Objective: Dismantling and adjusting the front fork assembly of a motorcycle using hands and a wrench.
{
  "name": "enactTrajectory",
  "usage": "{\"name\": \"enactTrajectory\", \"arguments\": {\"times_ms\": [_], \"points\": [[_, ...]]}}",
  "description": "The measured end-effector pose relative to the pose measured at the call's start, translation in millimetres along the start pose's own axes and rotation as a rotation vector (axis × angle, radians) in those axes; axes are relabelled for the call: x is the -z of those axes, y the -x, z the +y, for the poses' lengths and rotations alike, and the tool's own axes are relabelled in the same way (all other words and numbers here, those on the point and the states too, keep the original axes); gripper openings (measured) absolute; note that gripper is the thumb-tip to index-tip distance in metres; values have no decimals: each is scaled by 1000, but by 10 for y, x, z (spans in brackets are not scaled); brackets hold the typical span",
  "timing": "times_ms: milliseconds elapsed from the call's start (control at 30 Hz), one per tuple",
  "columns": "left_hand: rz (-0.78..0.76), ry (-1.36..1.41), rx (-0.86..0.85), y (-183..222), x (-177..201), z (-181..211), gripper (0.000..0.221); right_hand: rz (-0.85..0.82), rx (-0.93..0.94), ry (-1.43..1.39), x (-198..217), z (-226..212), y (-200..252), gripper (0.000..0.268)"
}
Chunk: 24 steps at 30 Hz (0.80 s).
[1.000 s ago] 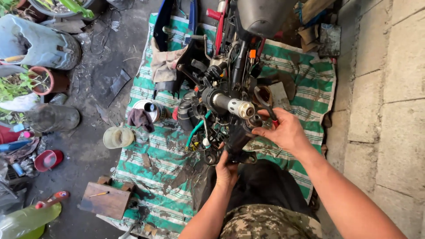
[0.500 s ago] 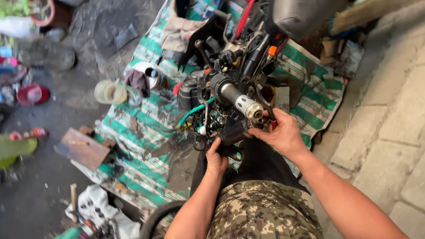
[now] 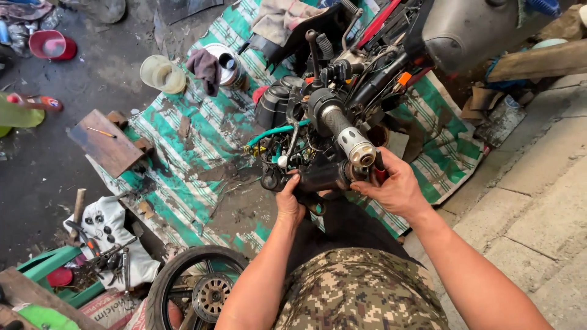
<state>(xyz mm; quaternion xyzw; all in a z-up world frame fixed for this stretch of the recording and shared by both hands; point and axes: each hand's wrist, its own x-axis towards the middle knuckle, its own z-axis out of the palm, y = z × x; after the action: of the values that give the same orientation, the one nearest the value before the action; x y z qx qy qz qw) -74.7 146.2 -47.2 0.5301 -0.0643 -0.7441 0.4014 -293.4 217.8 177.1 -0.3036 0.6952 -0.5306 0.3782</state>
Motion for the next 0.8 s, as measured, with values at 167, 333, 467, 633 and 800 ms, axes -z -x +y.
{"name": "enactTrajectory", "arguments": {"times_ms": [167,333,467,633,800], "points": [[27,-6,4,6,-3,-3,31,-52,29,33,25,145,-6,44],[28,-19,-15,-38,-23,-32,29,58,-27,36,-58,87,50,42],[34,-10,-1,-64,1,-46,30,-68,145,82,87,-50,-88,35],[22,4,15,9,-53,-13,32,-71,32,-80,70,94,10,46],[25,-1,15,126,-143,30,32,78,-118,-39,-14,113,98,55]]}}
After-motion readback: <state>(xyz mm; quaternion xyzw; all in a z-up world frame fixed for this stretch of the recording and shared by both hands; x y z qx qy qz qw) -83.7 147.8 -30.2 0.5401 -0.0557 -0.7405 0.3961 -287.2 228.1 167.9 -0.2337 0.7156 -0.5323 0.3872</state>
